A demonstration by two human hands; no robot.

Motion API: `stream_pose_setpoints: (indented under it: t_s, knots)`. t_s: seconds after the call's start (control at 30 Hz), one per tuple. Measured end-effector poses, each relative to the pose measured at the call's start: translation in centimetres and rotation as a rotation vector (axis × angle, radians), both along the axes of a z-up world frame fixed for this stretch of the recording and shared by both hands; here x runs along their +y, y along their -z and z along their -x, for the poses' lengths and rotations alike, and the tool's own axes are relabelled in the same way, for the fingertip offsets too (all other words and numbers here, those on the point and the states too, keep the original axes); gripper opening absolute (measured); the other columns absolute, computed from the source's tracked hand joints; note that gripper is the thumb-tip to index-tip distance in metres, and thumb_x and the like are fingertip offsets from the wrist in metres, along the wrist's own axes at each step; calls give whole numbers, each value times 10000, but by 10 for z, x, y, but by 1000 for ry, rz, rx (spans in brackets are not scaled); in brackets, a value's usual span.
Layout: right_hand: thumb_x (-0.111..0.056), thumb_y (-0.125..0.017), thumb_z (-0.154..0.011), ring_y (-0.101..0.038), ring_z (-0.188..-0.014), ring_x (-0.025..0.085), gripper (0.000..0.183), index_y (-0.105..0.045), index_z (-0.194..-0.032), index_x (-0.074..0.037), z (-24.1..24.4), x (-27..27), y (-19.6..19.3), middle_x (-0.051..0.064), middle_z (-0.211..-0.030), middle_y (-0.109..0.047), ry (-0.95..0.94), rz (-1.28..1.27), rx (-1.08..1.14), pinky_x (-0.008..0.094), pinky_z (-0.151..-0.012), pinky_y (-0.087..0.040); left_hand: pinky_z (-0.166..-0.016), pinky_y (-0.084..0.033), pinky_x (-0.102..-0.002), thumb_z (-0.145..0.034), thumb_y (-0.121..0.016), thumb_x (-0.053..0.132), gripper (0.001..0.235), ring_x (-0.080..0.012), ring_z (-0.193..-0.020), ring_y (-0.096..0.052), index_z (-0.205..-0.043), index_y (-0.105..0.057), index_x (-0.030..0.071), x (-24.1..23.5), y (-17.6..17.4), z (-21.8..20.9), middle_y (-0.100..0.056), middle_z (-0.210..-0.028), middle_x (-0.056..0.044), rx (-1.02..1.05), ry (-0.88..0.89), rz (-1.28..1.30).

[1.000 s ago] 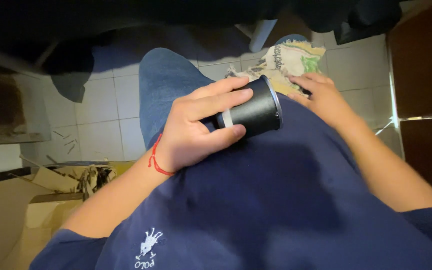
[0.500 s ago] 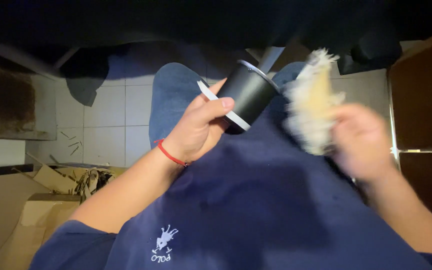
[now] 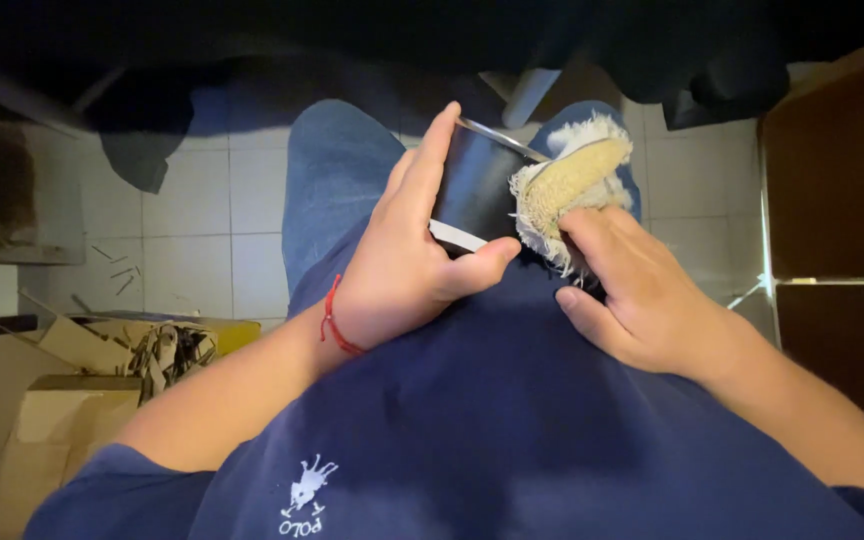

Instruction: The person applies a strip of white tape around the rim of a black cylindrical container. They smooth the tape with their fingers and then wipe the container with a cloth.

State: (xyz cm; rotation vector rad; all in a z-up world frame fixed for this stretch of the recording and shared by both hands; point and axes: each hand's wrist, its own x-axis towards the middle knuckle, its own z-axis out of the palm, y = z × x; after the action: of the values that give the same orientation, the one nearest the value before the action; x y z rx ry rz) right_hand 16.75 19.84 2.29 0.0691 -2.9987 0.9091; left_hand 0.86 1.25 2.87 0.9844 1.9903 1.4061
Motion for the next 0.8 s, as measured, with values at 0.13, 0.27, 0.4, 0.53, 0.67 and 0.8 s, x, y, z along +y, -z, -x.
stream_pose_setpoints:
  t_s: [0.13,0.27,0.4,0.53,0.67,0.8]
  knots:
    - [-410,-318,-1010,-435,-728,323,536,-463,-1300,18,3,-6,-3,146,-1018,-575,-116,-84,144,444,-745,-384,-1130,-328,-297,-727,-777,282,1031,-275,-1329,-445,-1533,-196,6,4,16,-14,-498,-1305,-197,84,76,-68]
    - [-286,-537,-930,-541,-992,388,603,-359,-1418,21,28,-20,-33,196,-1323,-532,-65,-22,34,492,-893,-422,-1171,-309,-345,-757,-758,306,1019,-309,-1374,-408,-1537,-170,16,7,24,-9,-455,-1415,-229,124,44,-92]
    - [-222,-563,-729,-596,-904,417,682,-387,-1386,-158,53,-43,-60,102,-1144,-624,80,-140,-195,526,-674,-476,-1131,-349,-384,-723,-702,297,786,-340,-1299,-446,-1402,-434,4,6,28,-9,-510,-1329,-218,238,-11,-30]
    - [-297,-563,-761,-601,-985,417,681,-364,-1409,-223,55,-39,-55,14,-1363,-582,136,-202,-251,559,-643,-488,-1125,-362,-372,-730,-656,238,607,-293,-1269,-505,-1294,-538,46,10,36,-4,-565,-1317,-142,111,-64,-182]
    - [-27,-544,-782,-648,-896,245,573,-539,-1350,-103,21,-14,-12,11,-1278,-660,157,-108,107,337,-740,-492,-1112,-396,-328,-721,-753,339,847,-191,-1316,-523,-1447,-417,63,1,38,4,-544,-1435,-95,-162,-98,-171]
    - [-38,-474,-815,-628,-1020,125,541,-654,-1318,-120,-4,25,22,29,-1179,-701,604,161,-1,277,-887,-466,-1025,-489,-324,-732,-718,348,809,-188,-1241,-561,-1440,-443,68,0,33,4,-554,-1385,-79,-359,-101,-369]
